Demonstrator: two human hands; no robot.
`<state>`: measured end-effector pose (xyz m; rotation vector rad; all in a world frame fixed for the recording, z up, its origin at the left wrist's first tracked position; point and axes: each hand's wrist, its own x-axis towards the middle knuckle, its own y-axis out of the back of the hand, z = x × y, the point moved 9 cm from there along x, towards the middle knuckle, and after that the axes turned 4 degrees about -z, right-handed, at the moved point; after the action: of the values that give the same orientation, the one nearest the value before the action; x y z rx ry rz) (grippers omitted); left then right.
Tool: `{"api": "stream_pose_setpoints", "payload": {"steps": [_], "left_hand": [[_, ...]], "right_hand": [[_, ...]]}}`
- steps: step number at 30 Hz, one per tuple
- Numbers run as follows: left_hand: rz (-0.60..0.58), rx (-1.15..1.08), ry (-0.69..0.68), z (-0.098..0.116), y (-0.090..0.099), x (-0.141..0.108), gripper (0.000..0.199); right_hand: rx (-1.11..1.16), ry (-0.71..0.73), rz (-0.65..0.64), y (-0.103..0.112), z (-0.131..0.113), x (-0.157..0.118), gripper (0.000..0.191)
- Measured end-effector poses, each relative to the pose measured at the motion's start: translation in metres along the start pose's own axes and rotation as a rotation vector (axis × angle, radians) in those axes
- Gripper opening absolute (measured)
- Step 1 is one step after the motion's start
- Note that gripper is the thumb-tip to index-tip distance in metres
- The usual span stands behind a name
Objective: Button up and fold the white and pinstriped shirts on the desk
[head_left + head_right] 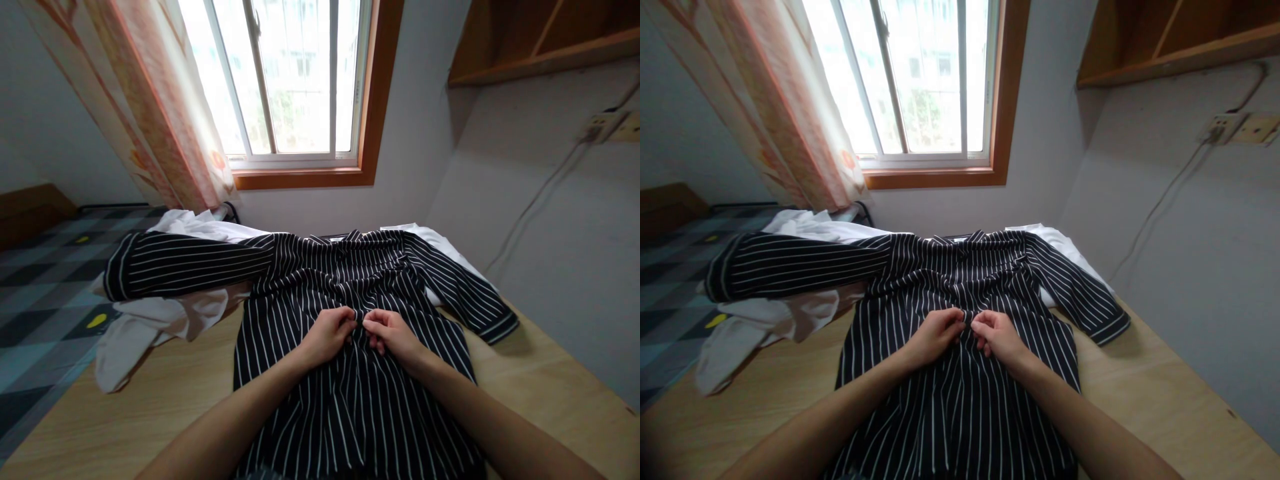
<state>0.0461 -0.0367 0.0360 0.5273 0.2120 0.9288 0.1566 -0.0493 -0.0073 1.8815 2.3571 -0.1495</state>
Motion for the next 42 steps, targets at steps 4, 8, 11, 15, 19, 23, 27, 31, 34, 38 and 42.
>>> {"api": "stream_pose_setpoints", "payload": {"steps": [4,8,11,15,19,23,27,31,34,38,42], "left_hand": [[0.025,0.201,-0.059,0.007,0.003,-0.001,0.017],[0.034,0.305,-0.064,0.011,0.007,-0.002,0.012],[0.181,0.487,-0.07,0.016,0.032,-0.004,0.01],[0.427,0.78,-0.133,0.024,0.079,-0.012,0.013],[0.54,0.987,-0.116,0.031,0.132,-0.011,0.02],[0.65,1.182,0.055,0.047,0.204,-0.002,0.032],[0.562,1.302,0.376,0.03,0.263,0.011,0.044],[0.155,1.26,0.489,-0.012,0.26,0.022,0.039],[0.231,1.274,0.432,-0.006,0.266,0.022,0.037],[0.506,1.199,0.446,0.017,0.308,0.018,0.041],[0.618,1.176,0.549,0.023,0.348,0.019,0.041]], "right_hand": [[-0.147,0.044,0.058,0.006,-0.007,-0.004,0.022],[-0.434,0.189,0.154,0.013,-0.032,-0.012,0.017],[-0.572,0.265,0.275,0.033,-0.055,-0.018,0.018],[-0.728,0.386,0.522,0.09,-0.088,-0.02,0.023],[-0.928,0.345,0.715,0.165,-0.101,0.0,0.036],[-1.063,0.178,0.735,0.226,-0.096,0.038,0.059],[-1.154,0.058,0.715,0.256,-0.086,0.072,0.078],[-1.175,-0.099,0.611,0.266,-0.061,0.097,0.071],[-1.259,-0.129,0.56,0.265,-0.058,0.105,0.039],[-1.263,-0.077,0.767,0.276,-0.091,0.097,0.035],[-1.187,-0.04,0.93,0.286,-0.125,0.091,0.039]]}}
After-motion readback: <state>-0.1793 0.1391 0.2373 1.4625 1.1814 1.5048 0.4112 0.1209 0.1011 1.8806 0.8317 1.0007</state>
